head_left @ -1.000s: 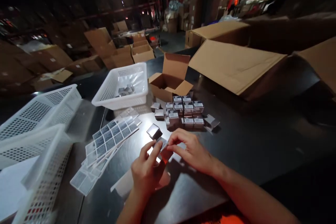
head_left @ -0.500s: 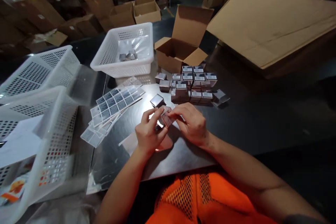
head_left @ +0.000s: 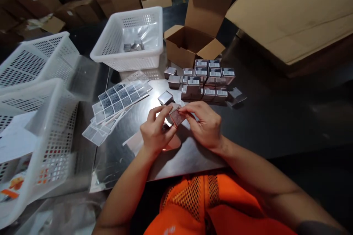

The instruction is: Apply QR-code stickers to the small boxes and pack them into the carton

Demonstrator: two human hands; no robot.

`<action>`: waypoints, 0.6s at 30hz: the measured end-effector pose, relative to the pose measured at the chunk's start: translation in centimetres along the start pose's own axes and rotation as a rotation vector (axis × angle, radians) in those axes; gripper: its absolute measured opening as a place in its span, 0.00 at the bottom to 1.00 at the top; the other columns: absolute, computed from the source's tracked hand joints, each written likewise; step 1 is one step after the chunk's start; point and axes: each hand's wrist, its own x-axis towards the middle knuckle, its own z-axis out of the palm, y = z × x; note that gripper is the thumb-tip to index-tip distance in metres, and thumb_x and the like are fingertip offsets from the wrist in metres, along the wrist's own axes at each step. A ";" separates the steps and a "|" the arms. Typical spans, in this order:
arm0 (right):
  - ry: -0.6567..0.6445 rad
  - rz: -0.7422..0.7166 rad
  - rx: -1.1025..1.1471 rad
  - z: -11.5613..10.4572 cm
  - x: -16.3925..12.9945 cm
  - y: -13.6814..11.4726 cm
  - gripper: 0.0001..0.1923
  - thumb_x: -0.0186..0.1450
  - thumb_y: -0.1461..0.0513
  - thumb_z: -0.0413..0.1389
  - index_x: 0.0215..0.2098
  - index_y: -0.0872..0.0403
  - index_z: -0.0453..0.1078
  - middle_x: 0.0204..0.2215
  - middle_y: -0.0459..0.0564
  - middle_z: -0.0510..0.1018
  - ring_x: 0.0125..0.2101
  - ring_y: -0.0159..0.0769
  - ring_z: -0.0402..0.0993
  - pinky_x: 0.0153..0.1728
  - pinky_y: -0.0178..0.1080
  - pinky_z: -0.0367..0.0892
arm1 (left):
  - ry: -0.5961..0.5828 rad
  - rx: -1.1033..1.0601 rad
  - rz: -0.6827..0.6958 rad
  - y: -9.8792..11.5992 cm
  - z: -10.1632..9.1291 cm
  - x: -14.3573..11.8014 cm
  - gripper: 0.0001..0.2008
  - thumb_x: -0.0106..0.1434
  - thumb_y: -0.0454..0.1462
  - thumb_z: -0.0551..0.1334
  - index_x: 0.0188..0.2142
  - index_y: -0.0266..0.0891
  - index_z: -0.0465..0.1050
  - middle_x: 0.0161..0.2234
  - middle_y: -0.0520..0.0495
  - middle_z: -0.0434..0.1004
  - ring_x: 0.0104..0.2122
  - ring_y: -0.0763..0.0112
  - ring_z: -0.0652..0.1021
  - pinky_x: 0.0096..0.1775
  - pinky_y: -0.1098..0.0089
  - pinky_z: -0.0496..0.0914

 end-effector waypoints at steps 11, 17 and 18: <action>-0.034 -0.072 -0.131 -0.5 -0.6 -0.5 0.07 0.69 0.71 0.58 0.40 0.54 0.74 0.34 0.50 0.83 0.36 0.39 0.76 0.40 0.42 0.70 | 0.029 -0.044 0.028 -0.1 0.1 0.3 0.20 0.60 0.43 0.71 0.52 0.43 0.78 0.43 0.46 0.83 0.38 0.67 0.84 0.36 0.72 0.76; -0.045 -0.060 -0.131 -0.7 -0.8 -0.8 0.05 0.70 0.69 0.58 0.39 0.54 0.74 0.33 0.48 0.82 0.35 0.38 0.76 0.39 0.41 0.70 | 0.050 -0.077 0.060 -0.5 0.3 0.4 0.21 0.60 0.43 0.72 0.52 0.42 0.78 0.44 0.46 0.83 0.38 0.68 0.83 0.36 0.73 0.75; -0.049 -0.059 -0.132 -0.8 -0.8 -0.9 0.05 0.70 0.69 0.59 0.39 0.54 0.74 0.33 0.48 0.82 0.35 0.37 0.76 0.39 0.41 0.69 | 0.049 -0.083 0.065 -0.6 0.4 0.4 0.21 0.59 0.42 0.72 0.52 0.42 0.78 0.44 0.45 0.83 0.39 0.67 0.83 0.36 0.73 0.76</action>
